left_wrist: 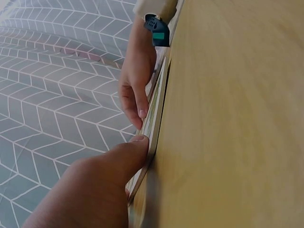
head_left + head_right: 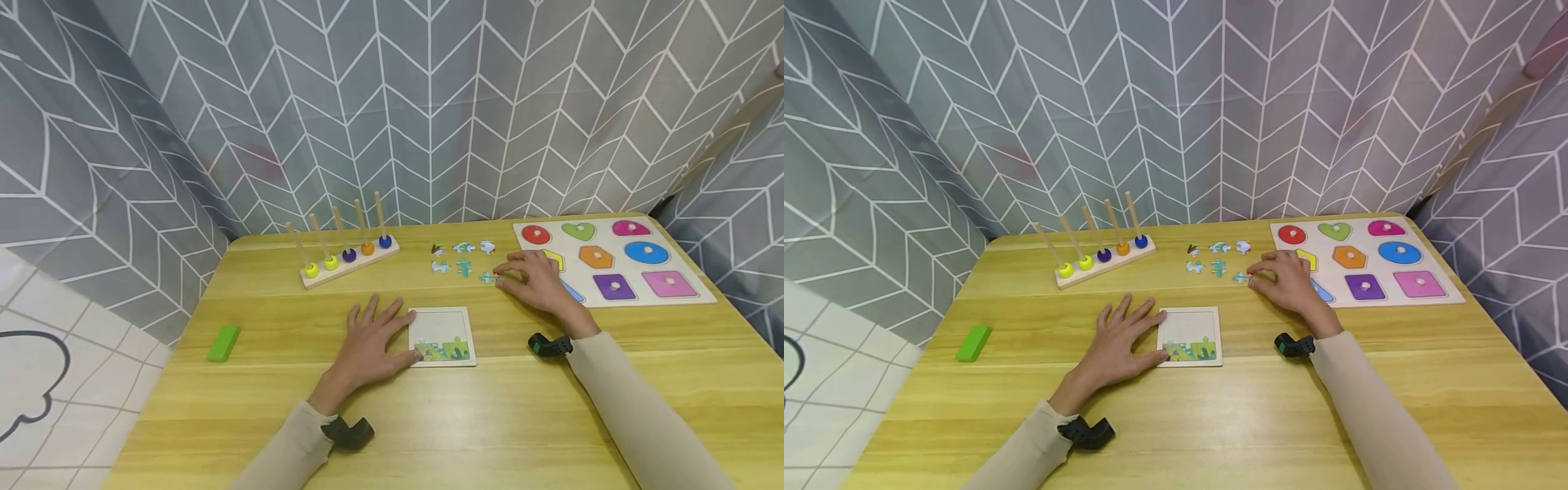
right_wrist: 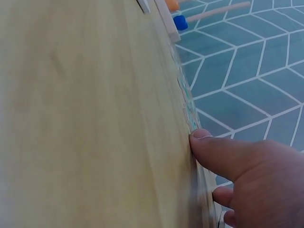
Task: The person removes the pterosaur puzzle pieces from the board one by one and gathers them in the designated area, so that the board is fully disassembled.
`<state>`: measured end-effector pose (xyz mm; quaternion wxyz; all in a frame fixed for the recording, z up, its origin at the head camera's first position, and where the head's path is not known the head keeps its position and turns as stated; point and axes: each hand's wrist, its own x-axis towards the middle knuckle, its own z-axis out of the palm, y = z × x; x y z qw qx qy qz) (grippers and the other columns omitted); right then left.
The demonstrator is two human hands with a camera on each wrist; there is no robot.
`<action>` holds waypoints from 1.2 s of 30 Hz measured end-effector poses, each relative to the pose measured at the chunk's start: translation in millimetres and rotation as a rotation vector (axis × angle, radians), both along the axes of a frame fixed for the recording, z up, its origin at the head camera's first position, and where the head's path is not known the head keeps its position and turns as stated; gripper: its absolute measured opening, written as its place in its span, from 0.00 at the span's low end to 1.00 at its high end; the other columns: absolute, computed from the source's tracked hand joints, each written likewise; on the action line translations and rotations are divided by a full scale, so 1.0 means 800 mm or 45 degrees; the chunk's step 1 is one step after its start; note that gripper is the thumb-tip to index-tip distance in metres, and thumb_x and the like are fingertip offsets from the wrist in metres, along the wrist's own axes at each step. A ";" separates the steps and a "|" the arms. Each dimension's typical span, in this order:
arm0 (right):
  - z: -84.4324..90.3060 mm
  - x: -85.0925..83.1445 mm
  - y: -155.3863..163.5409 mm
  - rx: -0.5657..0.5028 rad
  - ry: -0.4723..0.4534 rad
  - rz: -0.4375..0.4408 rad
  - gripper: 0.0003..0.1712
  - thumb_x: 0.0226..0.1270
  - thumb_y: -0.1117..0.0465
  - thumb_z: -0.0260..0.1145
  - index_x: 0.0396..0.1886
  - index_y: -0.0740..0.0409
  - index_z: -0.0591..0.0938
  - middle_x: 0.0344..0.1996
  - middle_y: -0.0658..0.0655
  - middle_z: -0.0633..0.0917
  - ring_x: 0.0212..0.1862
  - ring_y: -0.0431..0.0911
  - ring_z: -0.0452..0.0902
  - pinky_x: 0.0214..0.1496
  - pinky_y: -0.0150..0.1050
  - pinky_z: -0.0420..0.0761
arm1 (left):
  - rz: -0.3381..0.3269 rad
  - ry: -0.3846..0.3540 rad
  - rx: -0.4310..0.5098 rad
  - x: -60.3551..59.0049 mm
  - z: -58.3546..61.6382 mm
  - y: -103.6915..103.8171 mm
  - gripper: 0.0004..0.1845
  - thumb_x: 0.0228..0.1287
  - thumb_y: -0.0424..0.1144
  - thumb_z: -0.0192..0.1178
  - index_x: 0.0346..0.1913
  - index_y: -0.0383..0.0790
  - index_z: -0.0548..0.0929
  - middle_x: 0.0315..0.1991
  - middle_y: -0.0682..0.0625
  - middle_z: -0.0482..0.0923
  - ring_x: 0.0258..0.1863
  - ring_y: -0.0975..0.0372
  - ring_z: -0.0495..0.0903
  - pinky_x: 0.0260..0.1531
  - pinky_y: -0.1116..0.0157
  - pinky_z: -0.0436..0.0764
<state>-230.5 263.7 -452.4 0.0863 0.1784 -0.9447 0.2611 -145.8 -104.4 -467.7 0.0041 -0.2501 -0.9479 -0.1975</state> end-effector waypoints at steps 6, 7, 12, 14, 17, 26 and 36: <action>0.001 -0.011 0.001 -0.007 -0.014 0.009 0.14 0.71 0.55 0.68 0.52 0.53 0.89 0.65 0.71 0.76 0.69 0.68 0.60 0.55 0.62 0.55 | 0.000 0.006 -0.005 0.000 0.000 -0.001 0.39 0.63 0.72 0.54 0.76 0.64 0.67 0.81 0.55 0.56 0.83 0.43 0.44 0.74 0.33 0.42; 0.002 -0.011 0.001 -0.011 -0.014 0.008 0.14 0.71 0.55 0.68 0.51 0.52 0.89 0.65 0.71 0.76 0.69 0.68 0.60 0.54 0.61 0.54 | 0.000 0.005 -0.006 0.000 0.000 -0.001 0.39 0.63 0.72 0.54 0.76 0.64 0.67 0.81 0.55 0.56 0.83 0.43 0.44 0.74 0.33 0.42; 0.006 -0.012 0.001 -0.032 -0.006 0.004 0.13 0.70 0.56 0.69 0.51 0.53 0.89 0.65 0.72 0.76 0.69 0.67 0.60 0.48 0.56 0.53 | -0.002 0.000 -0.004 -0.001 0.001 0.000 0.39 0.63 0.72 0.55 0.76 0.64 0.67 0.81 0.55 0.56 0.83 0.43 0.43 0.75 0.34 0.41; 0.007 -0.012 0.000 -0.037 -0.008 0.001 0.13 0.70 0.56 0.69 0.51 0.53 0.88 0.64 0.72 0.76 0.68 0.67 0.60 0.46 0.55 0.52 | -0.002 0.001 -0.007 0.000 0.001 0.000 0.39 0.63 0.72 0.55 0.76 0.64 0.68 0.81 0.55 0.56 0.83 0.43 0.43 0.75 0.34 0.41; 0.006 -0.014 -0.001 -0.043 -0.016 -0.005 0.14 0.70 0.56 0.69 0.52 0.54 0.88 0.65 0.72 0.76 0.68 0.67 0.59 0.46 0.55 0.52 | -0.002 0.007 -0.006 0.000 0.001 0.000 0.39 0.63 0.71 0.55 0.76 0.64 0.68 0.81 0.55 0.57 0.83 0.43 0.44 0.75 0.33 0.41; 0.000 -0.020 0.000 -0.075 -0.030 -0.009 0.14 0.70 0.57 0.68 0.52 0.55 0.88 0.64 0.72 0.75 0.66 0.69 0.57 0.47 0.56 0.50 | 0.001 0.004 -0.011 0.001 0.000 -0.001 0.39 0.63 0.71 0.55 0.76 0.64 0.68 0.81 0.56 0.57 0.83 0.43 0.44 0.75 0.33 0.42; -0.001 -0.023 0.001 -0.088 -0.022 -0.014 0.14 0.70 0.56 0.68 0.52 0.55 0.87 0.63 0.71 0.76 0.66 0.68 0.57 0.47 0.56 0.50 | 0.004 -0.004 -0.013 0.001 0.000 0.000 0.39 0.63 0.71 0.55 0.76 0.64 0.68 0.81 0.56 0.56 0.83 0.43 0.43 0.75 0.34 0.42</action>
